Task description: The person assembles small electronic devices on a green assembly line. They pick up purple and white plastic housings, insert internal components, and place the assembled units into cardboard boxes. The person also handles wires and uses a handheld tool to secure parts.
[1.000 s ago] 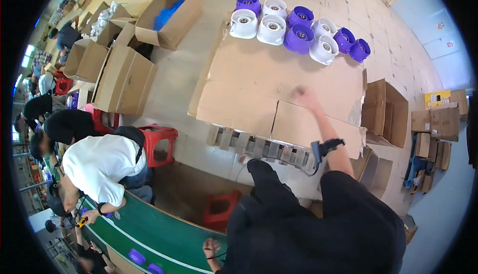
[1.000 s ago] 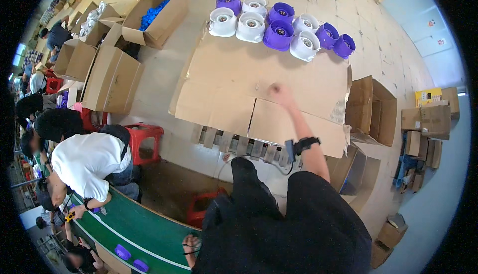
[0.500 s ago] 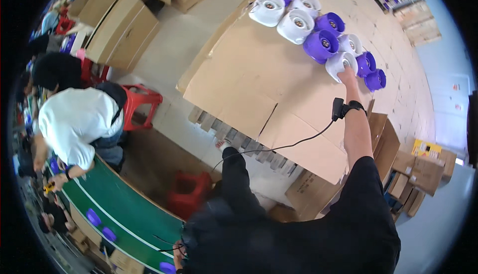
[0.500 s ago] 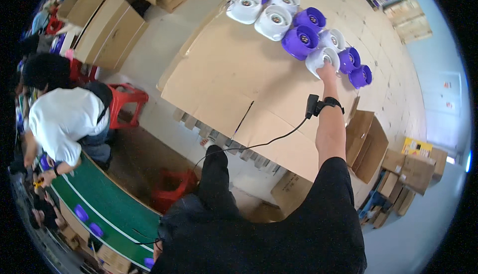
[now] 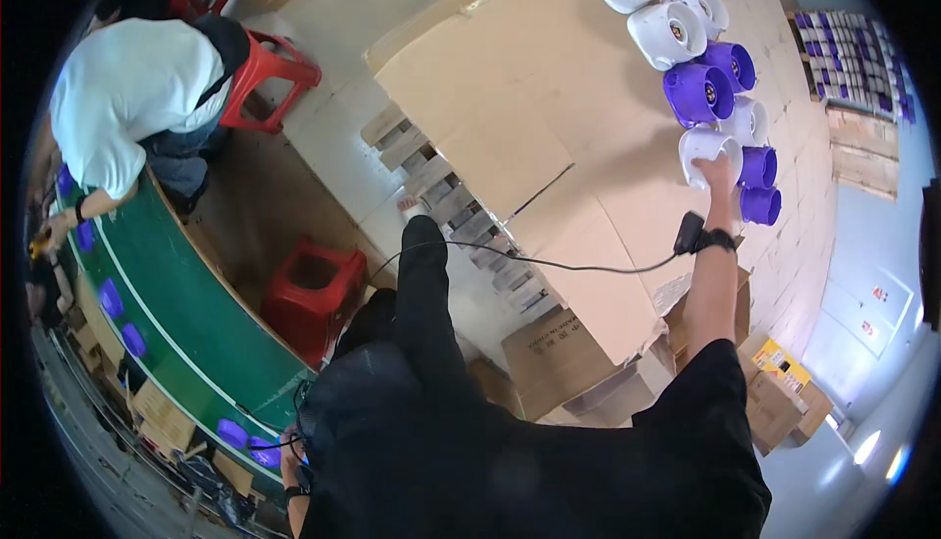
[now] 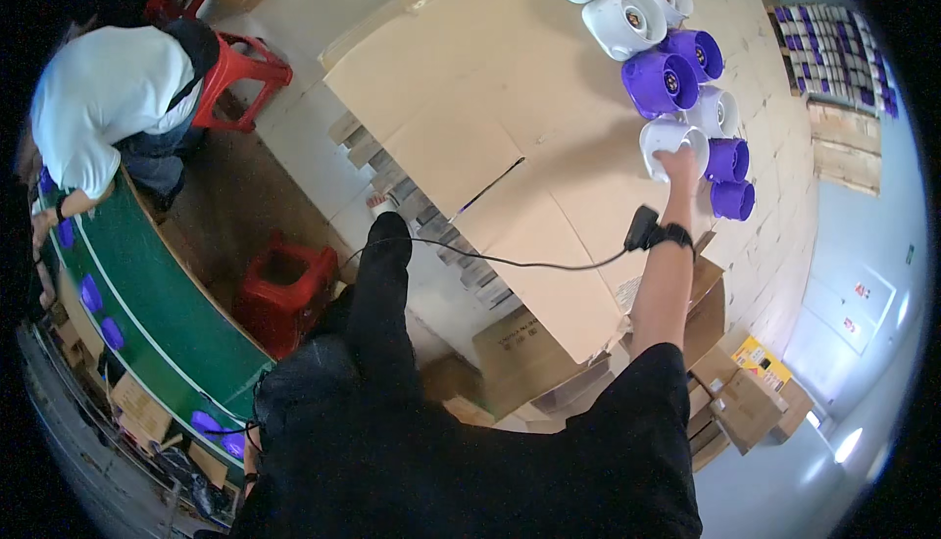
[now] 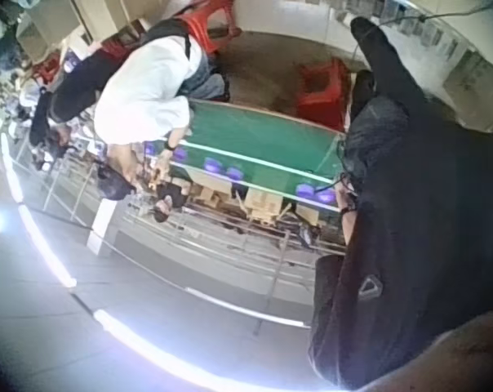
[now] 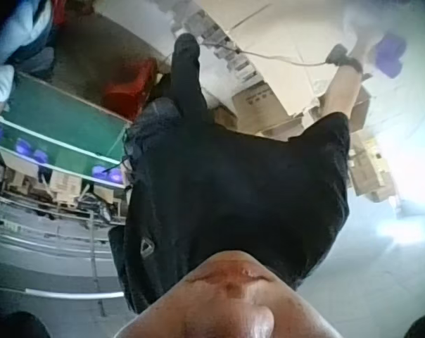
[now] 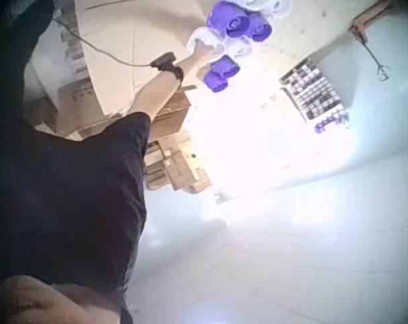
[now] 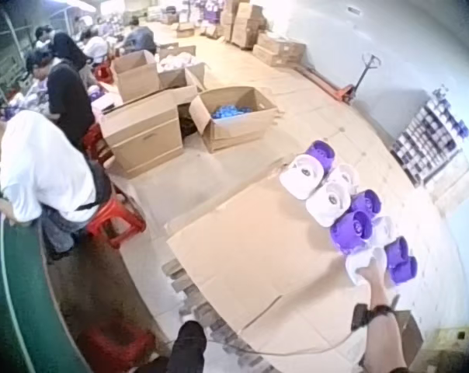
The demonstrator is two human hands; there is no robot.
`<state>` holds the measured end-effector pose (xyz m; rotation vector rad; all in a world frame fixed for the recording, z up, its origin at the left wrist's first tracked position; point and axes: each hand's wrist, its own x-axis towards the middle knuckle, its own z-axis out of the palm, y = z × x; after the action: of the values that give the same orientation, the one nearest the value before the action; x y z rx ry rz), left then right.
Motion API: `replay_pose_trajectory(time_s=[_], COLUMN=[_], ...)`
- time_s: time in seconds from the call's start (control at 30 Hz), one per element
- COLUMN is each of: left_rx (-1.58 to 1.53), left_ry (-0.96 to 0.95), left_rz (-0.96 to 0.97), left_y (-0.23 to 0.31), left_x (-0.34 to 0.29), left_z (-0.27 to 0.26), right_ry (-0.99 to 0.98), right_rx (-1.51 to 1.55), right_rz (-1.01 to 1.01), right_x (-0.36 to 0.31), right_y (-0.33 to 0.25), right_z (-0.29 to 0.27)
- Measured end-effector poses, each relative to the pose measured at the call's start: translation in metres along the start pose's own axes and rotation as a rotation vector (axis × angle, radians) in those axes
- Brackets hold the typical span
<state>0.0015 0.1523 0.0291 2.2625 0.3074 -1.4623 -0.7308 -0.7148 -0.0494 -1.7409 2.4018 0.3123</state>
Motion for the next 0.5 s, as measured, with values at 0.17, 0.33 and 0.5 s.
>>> replay_pose_trajectory(time_s=[0.17, 0.33, 0.5], left_rx=[-0.066, -0.044, -0.283], left_ry=[-0.030, 0.037, -0.014], left_rz=[0.111, 0.169, 0.175], left_y=[-0.027, -0.026, -0.016], left_x=[0.033, 0.060, 0.064], left_z=[0.037, 0.072, 0.130], right_ry=[0.111, -0.100, -0.516], right_rx=[-0.046, 0.312, 0.458], right_rz=[-0.069, -0.268, -0.703], right_x=[-0.092, -0.244, -0.342], right_y=[-0.013, -0.108, -0.247], right_z=[0.016, -0.016, -0.044])
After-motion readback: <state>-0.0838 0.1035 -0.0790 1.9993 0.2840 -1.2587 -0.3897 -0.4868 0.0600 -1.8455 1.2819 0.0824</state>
